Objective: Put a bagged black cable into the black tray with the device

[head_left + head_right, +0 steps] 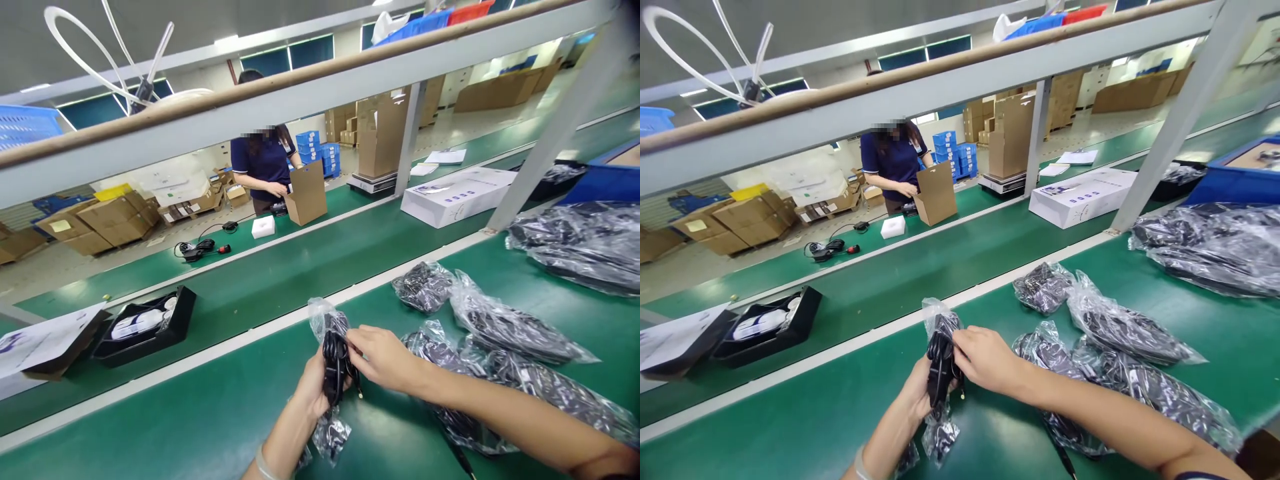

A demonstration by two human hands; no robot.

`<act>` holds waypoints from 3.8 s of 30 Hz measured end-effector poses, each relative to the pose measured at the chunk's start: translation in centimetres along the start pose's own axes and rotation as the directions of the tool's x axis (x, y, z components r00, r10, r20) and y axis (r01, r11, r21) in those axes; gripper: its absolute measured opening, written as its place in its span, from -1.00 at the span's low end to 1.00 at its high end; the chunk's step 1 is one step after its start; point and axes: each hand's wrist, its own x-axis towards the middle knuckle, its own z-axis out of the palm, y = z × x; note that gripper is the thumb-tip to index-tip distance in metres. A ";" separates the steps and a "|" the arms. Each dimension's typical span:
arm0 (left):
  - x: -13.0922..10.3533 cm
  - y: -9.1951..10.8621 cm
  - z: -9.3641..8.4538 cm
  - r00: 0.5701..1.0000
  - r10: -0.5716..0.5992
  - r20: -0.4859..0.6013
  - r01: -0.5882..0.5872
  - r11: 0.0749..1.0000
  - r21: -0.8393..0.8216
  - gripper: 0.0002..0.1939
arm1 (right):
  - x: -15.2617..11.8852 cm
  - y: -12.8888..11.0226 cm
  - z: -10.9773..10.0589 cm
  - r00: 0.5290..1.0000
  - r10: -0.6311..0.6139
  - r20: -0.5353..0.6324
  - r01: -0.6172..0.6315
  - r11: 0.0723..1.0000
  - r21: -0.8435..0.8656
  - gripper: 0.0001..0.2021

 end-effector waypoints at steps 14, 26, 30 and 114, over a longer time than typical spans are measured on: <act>0.1 3.2 -2.9 0.886 0.349 0.305 -0.461 0.592 0.662 -0.55 | 3.0 1.2 -3.4 0.977 0.211 0.042 -0.159 0.578 0.800 -0.76; 1.1 -1.6 -2.2 0.941 0.253 0.223 -0.248 0.967 -0.051 -0.61 | 2.3 -1.0 -5.2 0.986 0.165 -0.018 -0.024 0.252 0.967 -0.69; -0.2 -3.9 -1.0 0.937 0.226 0.265 -0.192 0.970 -0.147 -0.53 | 3.4 -3.2 -5.5 0.978 0.209 0.002 -0.021 0.091 0.996 -0.71; -8.3 -5.8 -16.9 0.831 0.414 0.372 -0.177 -0.437 0.882 -0.16 | 13.8 4.0 9.9 0.905 -0.275 0.324 0.251 0.961 0.115 -0.35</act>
